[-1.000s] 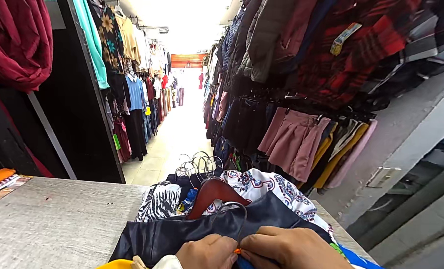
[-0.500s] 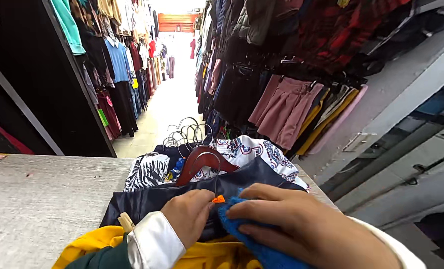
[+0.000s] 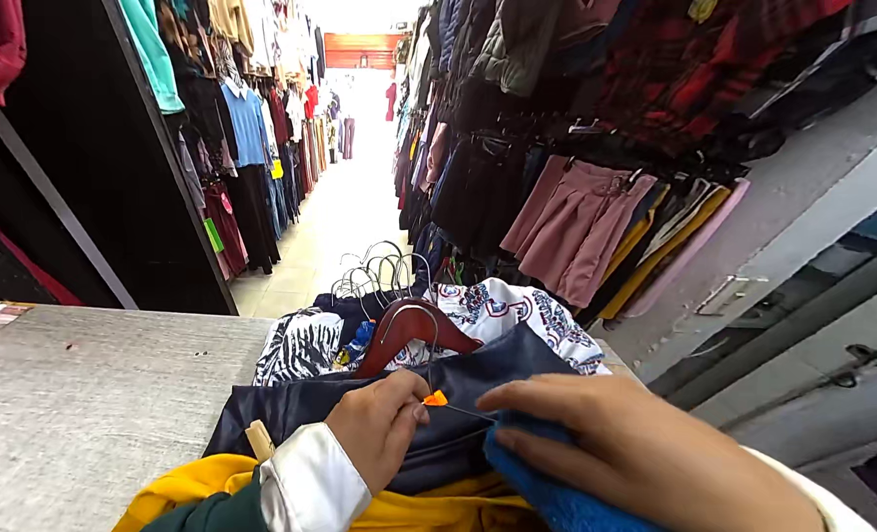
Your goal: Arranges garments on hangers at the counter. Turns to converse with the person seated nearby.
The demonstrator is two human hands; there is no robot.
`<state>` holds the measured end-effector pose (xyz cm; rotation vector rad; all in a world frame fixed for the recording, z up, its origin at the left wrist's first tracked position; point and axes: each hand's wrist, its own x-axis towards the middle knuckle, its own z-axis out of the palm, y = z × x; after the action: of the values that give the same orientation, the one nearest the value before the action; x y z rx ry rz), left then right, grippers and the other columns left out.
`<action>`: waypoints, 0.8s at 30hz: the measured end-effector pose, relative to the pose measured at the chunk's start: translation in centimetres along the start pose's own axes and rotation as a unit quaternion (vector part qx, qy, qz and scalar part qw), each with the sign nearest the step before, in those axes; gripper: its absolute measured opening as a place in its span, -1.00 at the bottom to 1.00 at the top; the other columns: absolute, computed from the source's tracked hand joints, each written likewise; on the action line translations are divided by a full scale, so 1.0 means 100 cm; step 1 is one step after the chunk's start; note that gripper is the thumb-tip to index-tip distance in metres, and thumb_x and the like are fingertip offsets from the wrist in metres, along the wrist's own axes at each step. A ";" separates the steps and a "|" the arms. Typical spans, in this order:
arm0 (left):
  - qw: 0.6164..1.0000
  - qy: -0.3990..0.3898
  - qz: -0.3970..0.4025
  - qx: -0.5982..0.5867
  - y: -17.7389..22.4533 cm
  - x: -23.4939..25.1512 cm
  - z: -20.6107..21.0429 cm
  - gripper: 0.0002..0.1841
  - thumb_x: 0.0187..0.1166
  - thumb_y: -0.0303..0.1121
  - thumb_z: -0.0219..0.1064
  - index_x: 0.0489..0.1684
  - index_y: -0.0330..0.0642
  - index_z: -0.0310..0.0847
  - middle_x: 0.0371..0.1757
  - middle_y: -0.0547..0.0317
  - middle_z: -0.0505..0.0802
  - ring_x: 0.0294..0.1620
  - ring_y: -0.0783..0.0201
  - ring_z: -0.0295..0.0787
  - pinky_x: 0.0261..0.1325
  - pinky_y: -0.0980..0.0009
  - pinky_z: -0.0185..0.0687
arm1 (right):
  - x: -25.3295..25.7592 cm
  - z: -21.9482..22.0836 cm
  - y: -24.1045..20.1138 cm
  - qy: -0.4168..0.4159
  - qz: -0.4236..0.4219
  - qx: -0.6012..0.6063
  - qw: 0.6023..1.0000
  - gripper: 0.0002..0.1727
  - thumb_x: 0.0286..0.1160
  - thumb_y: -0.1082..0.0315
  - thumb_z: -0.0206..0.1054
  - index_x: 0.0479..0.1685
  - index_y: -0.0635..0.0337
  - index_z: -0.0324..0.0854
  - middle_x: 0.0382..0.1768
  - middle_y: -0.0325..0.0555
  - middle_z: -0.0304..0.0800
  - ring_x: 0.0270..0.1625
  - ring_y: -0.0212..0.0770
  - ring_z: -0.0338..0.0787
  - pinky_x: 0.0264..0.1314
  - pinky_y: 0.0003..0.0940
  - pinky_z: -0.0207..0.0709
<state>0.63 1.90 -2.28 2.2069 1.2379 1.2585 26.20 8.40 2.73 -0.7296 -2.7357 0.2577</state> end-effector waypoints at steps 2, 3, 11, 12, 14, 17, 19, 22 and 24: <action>1.000 0.008 0.010 -0.007 0.002 0.001 -0.001 -0.80 0.67 -0.47 0.16 -0.05 -0.36 0.70 -0.38 0.05 0.85 -0.60 0.39 0.67 -0.49 0.53 0.61 | 0.007 0.003 -0.006 -0.059 0.025 -0.001 0.998 -0.56 0.68 -0.06 0.13 0.37 -0.15 0.66 -0.20 -0.05 0.86 -0.21 0.04 0.85 -0.30 0.21 0.62; 1.000 0.008 0.013 -0.009 0.003 0.000 -0.001 -0.80 0.68 -0.46 0.15 -0.05 -0.36 0.70 -0.38 0.05 0.85 -0.60 0.40 0.66 -0.48 0.54 0.60 | 0.010 0.004 -0.008 -0.079 0.032 -0.001 0.996 -0.56 0.69 -0.04 0.13 0.34 -0.09 0.67 -0.21 0.00 0.86 -0.20 0.10 0.86 -0.29 0.25 0.62; 0.984 -0.110 -0.077 -0.113 0.025 -0.005 -0.016 -0.76 0.73 -0.41 0.14 0.07 -0.36 0.66 -0.29 0.17 0.84 -0.48 0.61 0.58 -0.37 0.68 0.49 | -0.001 0.009 -0.007 -0.082 0.003 -0.023 0.996 -0.57 0.74 -0.11 0.02 -0.09 -0.13 0.75 -0.34 -0.27 0.80 -0.26 -0.20 0.81 -0.36 -0.03 0.60; 0.981 -0.121 -0.075 -0.128 0.025 -0.005 -0.018 -0.74 0.74 -0.41 0.11 0.09 -0.37 0.66 -0.30 0.19 0.83 -0.52 0.64 0.52 -0.42 0.69 0.43 | -0.002 0.009 -0.007 -0.081 -0.003 -0.021 0.996 -0.58 0.75 -0.12 0.01 -0.08 -0.15 0.75 -0.33 -0.30 0.80 -0.25 -0.24 0.81 -0.35 -0.06 0.61; 0.976 -0.133 -0.069 -0.155 0.024 -0.004 -0.019 -0.72 0.74 -0.44 0.07 0.15 -0.40 0.65 -0.31 0.21 0.81 -0.57 0.67 0.43 -0.48 0.71 0.37 | -0.003 0.009 -0.006 -0.078 -0.011 -0.019 0.997 -0.57 0.76 -0.12 0.01 -0.04 -0.16 0.76 -0.29 -0.33 0.81 -0.22 -0.27 0.81 -0.32 -0.09 0.62; 0.970 -0.147 -0.065 -0.185 0.020 -0.003 -0.020 -0.71 0.75 -0.44 0.05 0.19 -0.38 0.63 -0.33 0.30 0.78 -0.58 0.72 0.38 -0.49 0.74 0.33 | -0.003 0.010 -0.006 -0.074 -0.014 -0.023 0.997 -0.58 0.76 -0.13 0.02 -0.06 -0.16 0.75 -0.29 -0.33 0.80 -0.22 -0.28 0.80 -0.32 -0.10 0.62; 0.961 -0.159 -0.081 -0.212 0.020 -0.002 -0.022 -0.71 0.73 -0.45 0.06 0.20 -0.35 0.63 -0.34 0.37 0.77 -0.58 0.75 0.34 -0.50 0.76 0.29 | -0.002 0.009 -0.006 -0.075 -0.018 -0.026 0.997 -0.58 0.76 -0.12 0.02 -0.05 -0.16 0.76 -0.29 -0.33 0.80 -0.22 -0.28 0.81 -0.32 -0.11 0.62; 0.944 -0.186 -0.100 -0.254 0.019 -0.001 -0.024 -0.70 0.74 -0.45 0.04 0.26 -0.30 0.60 -0.33 0.43 0.74 -0.60 0.76 0.32 -0.53 0.76 0.25 | -0.001 0.009 -0.007 -0.084 -0.024 -0.022 0.996 -0.57 0.76 -0.11 0.01 -0.05 -0.13 0.75 -0.28 -0.29 0.80 -0.22 -0.24 0.81 -0.32 -0.09 0.61; 0.937 -0.200 -0.113 -0.262 0.020 0.000 -0.026 -0.69 0.74 -0.45 0.03 0.29 -0.27 0.59 -0.32 0.45 0.73 -0.60 0.75 0.31 -0.54 0.74 0.25 | 0.000 0.008 -0.008 -0.087 -0.029 -0.017 0.996 -0.58 0.77 -0.09 0.01 -0.05 -0.10 0.74 -0.28 -0.26 0.80 -0.22 -0.21 0.81 -0.33 -0.07 0.61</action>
<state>-0.41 0.39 0.42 1.7548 0.8418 0.8613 25.55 7.61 2.19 -0.6635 -2.9268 0.2751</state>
